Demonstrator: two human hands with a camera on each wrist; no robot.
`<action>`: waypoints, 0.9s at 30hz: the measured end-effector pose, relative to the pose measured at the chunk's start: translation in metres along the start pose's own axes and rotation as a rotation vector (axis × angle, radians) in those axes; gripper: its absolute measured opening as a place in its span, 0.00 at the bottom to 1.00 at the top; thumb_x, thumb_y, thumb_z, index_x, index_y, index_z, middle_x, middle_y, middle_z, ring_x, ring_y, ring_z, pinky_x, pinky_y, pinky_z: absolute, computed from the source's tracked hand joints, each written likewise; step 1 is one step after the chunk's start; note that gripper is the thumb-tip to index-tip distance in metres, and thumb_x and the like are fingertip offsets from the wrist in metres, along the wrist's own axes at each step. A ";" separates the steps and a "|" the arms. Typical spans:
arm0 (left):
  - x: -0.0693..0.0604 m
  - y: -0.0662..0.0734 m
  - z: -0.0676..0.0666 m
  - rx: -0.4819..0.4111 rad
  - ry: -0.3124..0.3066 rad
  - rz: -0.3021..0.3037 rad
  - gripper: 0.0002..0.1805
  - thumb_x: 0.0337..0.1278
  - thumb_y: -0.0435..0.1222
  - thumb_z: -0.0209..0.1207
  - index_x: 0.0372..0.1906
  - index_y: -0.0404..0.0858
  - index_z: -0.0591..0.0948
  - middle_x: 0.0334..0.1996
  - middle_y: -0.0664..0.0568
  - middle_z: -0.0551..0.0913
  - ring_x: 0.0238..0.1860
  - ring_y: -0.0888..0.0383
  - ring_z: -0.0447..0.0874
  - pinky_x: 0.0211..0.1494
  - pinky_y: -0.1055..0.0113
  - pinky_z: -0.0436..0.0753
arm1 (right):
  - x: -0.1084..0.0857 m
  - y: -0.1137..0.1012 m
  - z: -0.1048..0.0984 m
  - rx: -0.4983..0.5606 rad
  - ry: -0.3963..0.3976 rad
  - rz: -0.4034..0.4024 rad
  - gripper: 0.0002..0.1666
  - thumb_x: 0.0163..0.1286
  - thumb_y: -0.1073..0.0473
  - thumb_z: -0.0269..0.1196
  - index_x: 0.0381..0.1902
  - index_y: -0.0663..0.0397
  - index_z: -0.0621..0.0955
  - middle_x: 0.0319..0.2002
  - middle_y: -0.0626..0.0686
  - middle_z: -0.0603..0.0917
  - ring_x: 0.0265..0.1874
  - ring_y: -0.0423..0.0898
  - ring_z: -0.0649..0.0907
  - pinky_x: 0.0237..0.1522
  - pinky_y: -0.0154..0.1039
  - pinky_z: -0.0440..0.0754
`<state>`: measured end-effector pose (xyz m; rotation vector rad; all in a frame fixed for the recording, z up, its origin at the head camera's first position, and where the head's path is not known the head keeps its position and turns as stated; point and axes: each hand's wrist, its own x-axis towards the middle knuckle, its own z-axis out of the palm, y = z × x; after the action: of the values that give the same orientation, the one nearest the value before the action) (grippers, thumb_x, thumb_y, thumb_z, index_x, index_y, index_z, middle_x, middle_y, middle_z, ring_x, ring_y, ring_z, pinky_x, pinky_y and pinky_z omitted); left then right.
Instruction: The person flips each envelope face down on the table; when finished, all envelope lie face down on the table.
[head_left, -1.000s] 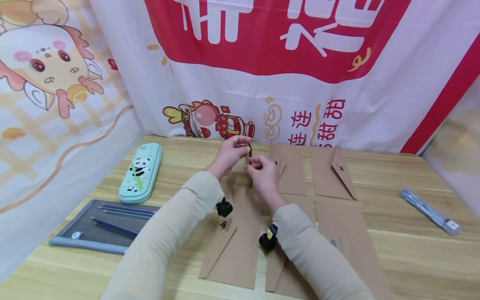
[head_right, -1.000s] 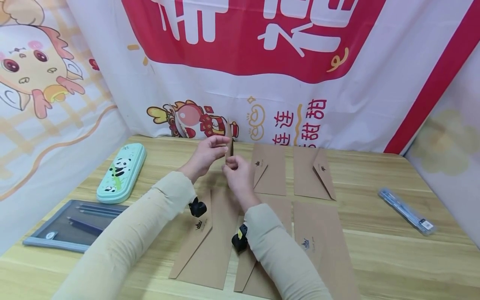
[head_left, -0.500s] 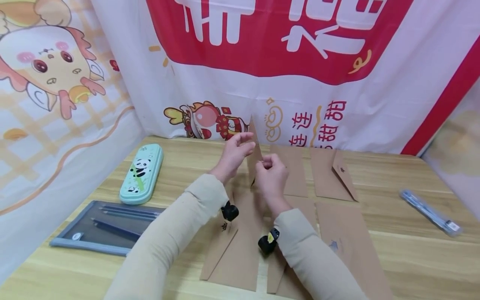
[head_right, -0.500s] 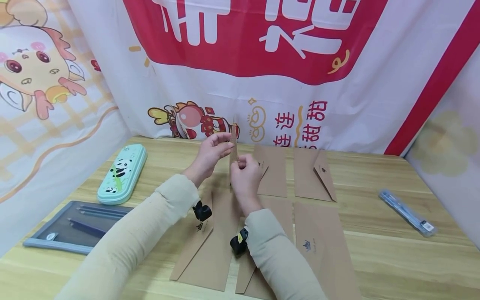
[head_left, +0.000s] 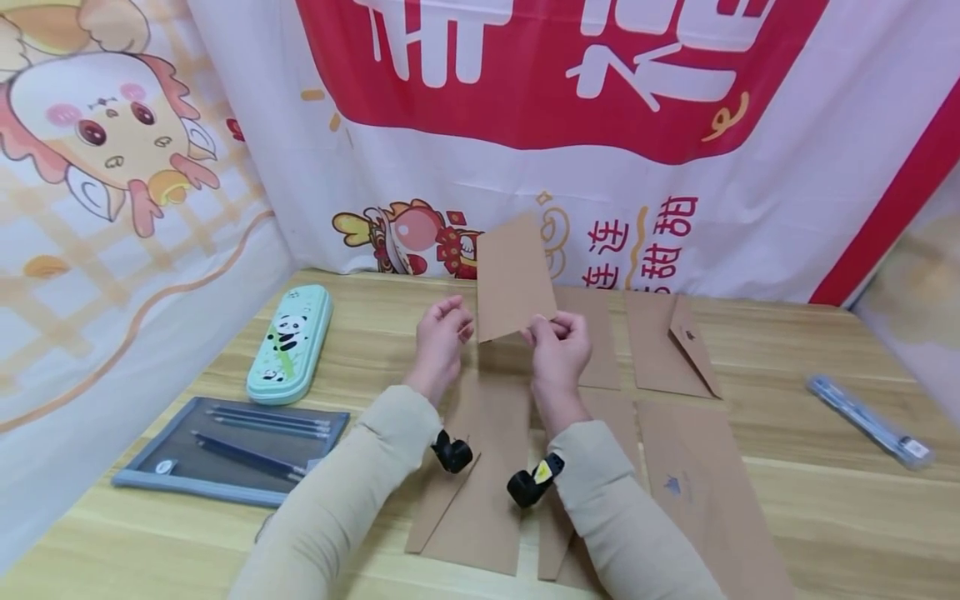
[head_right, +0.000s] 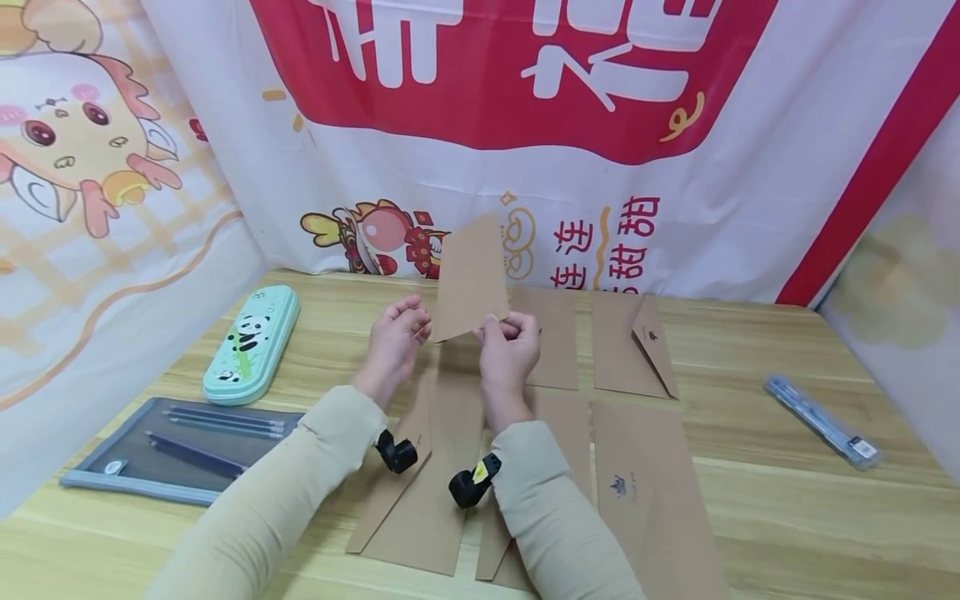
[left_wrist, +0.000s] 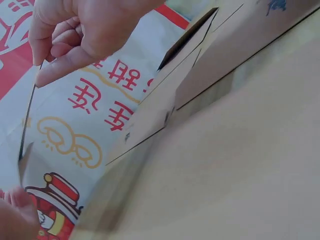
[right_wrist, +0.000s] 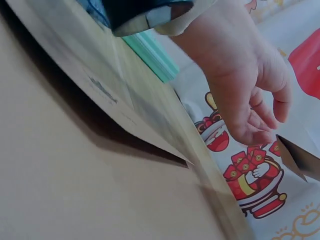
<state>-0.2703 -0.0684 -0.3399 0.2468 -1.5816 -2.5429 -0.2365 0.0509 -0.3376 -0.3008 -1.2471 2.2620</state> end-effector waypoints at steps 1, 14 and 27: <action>-0.001 -0.002 0.000 -0.011 -0.010 -0.015 0.11 0.54 0.22 0.51 0.41 0.36 0.74 0.32 0.51 0.75 0.30 0.60 0.72 0.33 0.74 0.75 | 0.000 0.002 0.000 0.019 0.008 0.006 0.15 0.48 0.81 0.57 0.25 0.57 0.70 0.21 0.49 0.68 0.17 0.38 0.74 0.25 0.31 0.83; 0.002 0.001 -0.008 0.069 -0.053 -0.006 0.19 0.51 0.21 0.53 0.52 0.28 0.77 0.33 0.53 0.80 0.27 0.65 0.76 0.34 0.74 0.78 | 0.017 -0.008 -0.010 -0.175 -0.238 0.258 0.29 0.52 0.79 0.56 0.53 0.59 0.69 0.22 0.48 0.70 0.18 0.38 0.76 0.29 0.32 0.84; 0.021 0.011 -0.046 0.623 -0.402 -0.080 0.31 0.49 0.19 0.54 0.63 0.31 0.67 0.52 0.40 0.76 0.49 0.54 0.75 0.54 0.68 0.78 | 0.051 -0.008 -0.027 -0.965 -0.771 0.353 0.48 0.61 0.67 0.61 0.72 0.60 0.47 0.24 0.54 0.79 0.18 0.43 0.78 0.27 0.37 0.82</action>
<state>-0.2805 -0.1180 -0.3511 -0.1616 -2.5358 -2.1628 -0.2643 0.1018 -0.3426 0.0547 -2.8520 1.8920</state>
